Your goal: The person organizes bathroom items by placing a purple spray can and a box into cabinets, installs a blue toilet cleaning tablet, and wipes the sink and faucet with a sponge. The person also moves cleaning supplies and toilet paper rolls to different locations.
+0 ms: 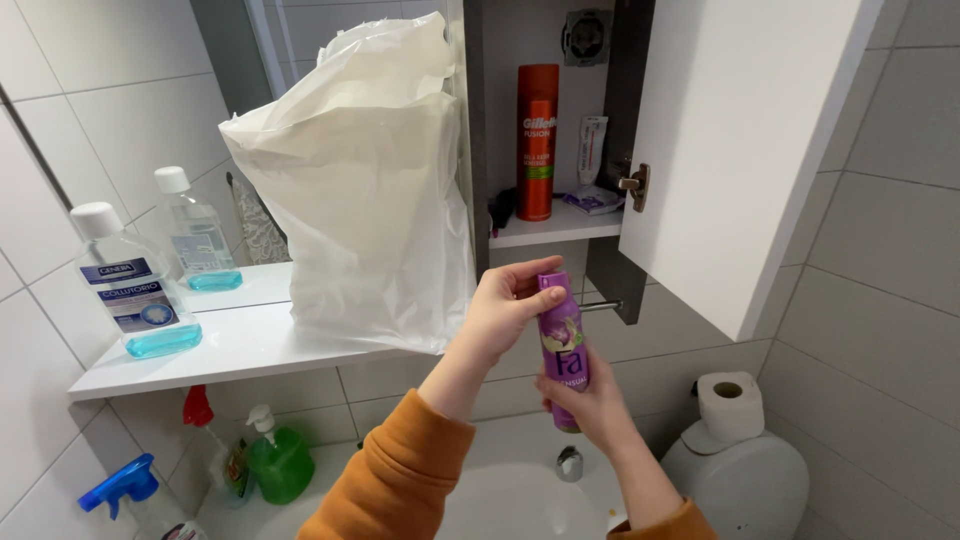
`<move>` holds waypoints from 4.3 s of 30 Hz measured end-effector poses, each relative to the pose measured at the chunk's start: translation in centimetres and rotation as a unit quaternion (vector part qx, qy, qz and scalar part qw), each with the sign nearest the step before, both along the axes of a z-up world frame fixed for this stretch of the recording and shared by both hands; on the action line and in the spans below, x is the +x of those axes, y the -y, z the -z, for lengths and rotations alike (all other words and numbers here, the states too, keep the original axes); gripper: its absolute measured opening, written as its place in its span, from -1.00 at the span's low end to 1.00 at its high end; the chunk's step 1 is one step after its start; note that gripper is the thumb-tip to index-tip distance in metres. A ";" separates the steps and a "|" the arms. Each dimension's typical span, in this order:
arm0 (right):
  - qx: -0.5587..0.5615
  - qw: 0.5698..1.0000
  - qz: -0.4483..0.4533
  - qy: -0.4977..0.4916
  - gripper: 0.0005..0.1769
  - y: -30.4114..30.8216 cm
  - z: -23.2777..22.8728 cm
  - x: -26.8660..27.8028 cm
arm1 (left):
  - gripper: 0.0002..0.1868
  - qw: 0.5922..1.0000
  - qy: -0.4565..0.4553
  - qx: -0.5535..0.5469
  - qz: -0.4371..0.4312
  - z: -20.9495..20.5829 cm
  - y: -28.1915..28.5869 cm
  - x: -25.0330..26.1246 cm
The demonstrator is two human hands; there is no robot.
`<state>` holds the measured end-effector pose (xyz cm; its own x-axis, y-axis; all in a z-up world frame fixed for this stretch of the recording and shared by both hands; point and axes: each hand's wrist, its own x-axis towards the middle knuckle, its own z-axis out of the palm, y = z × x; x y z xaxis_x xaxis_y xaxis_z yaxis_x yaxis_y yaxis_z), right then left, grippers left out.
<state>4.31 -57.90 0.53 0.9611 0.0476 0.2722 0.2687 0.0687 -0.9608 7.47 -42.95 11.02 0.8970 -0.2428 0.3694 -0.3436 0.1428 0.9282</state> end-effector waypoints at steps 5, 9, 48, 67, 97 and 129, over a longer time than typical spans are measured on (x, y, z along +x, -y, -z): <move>-0.171 0.971 0.162 0.047 -0.54 -1.0 -1.7 -0.7 | -0.43 0.984 0.024 0.081 -0.159 -1.0 1.8 -1.8; -0.160 0.971 0.174 0.025 -0.27 -1.5 -2.6 -0.1 | -0.41 0.982 0.026 0.065 -0.174 -2.1 1.8 -1.5; -0.260 0.916 0.275 0.132 -0.19 -0.1 -14.3 21.2 | -0.22 0.912 0.054 0.281 -0.294 -8.1 3.1 16.1; -0.221 0.912 0.280 0.200 -0.24 -1.6 -15.8 15.4 | 0.06 0.836 0.235 0.291 -0.401 -5.5 4.5 14.3; -0.150 0.895 0.323 0.268 -0.28 3.2 -19.6 8.5 | 0.07 0.831 0.319 0.400 -0.219 -43.6 8.1 13.2; -0.166 0.894 0.326 0.260 -0.31 4.2 -13.9 1.5 | -0.09 0.792 0.250 0.518 -0.206 -24.4 5.3 8.5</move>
<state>5.81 -62.11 14.43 0.5623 -0.3146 0.7647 0.5634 -0.5311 -0.6328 15.94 -48.26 35.40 0.7837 -0.3733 0.4964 -0.5245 -0.8259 0.2069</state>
